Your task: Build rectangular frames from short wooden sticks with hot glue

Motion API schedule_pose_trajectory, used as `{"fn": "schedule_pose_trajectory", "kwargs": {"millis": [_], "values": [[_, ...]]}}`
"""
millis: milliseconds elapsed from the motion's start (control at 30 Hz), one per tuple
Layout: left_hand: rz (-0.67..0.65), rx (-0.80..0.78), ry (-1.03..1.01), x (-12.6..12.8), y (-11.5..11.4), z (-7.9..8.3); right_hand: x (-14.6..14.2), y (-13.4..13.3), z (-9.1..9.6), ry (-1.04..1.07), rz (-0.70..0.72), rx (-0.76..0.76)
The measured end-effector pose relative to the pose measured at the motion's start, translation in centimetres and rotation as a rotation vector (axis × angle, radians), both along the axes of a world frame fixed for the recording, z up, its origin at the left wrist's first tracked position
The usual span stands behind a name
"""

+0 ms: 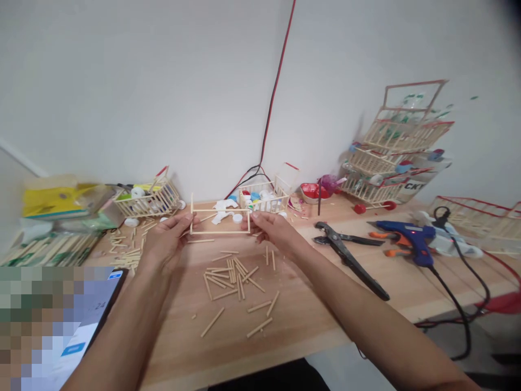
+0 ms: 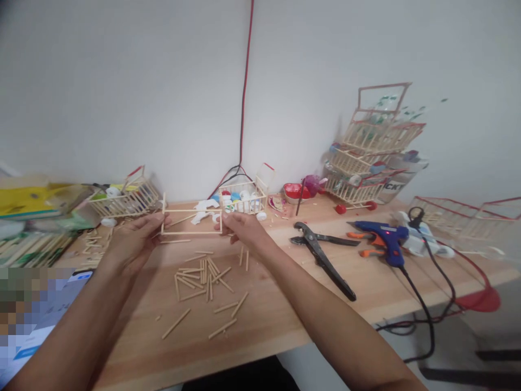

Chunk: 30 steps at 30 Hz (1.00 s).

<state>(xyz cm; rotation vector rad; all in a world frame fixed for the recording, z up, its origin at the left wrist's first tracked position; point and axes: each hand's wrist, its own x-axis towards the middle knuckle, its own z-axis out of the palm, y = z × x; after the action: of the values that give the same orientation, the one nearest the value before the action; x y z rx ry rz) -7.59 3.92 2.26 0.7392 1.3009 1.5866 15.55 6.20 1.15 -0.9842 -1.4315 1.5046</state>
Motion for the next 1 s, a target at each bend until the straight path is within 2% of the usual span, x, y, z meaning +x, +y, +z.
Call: {"fn": "schedule_pose_trajectory", "kwargs": {"millis": [133,333,600,900,1000], "values": [[-0.005,-0.009,0.024,0.5,-0.1,-0.3,0.1,0.4,-0.7,-0.058,-0.096,0.110],[-0.059,-0.008,0.092,0.9,-0.2,-0.5,0.5,0.9,-1.2,-0.082,-0.174,0.073],[-0.108,0.020,0.385,-0.3,0.3,-1.8,0.7,1.2,-1.0,-0.094,-0.214,0.116],[-0.081,0.026,0.496,-0.6,0.5,-2.3,0.6,1.0,-1.2,-0.134,-0.190,0.100],[-0.129,0.002,0.436,-0.7,0.6,-2.3,0.6,1.0,-1.1,-0.177,-0.192,0.133]]}}
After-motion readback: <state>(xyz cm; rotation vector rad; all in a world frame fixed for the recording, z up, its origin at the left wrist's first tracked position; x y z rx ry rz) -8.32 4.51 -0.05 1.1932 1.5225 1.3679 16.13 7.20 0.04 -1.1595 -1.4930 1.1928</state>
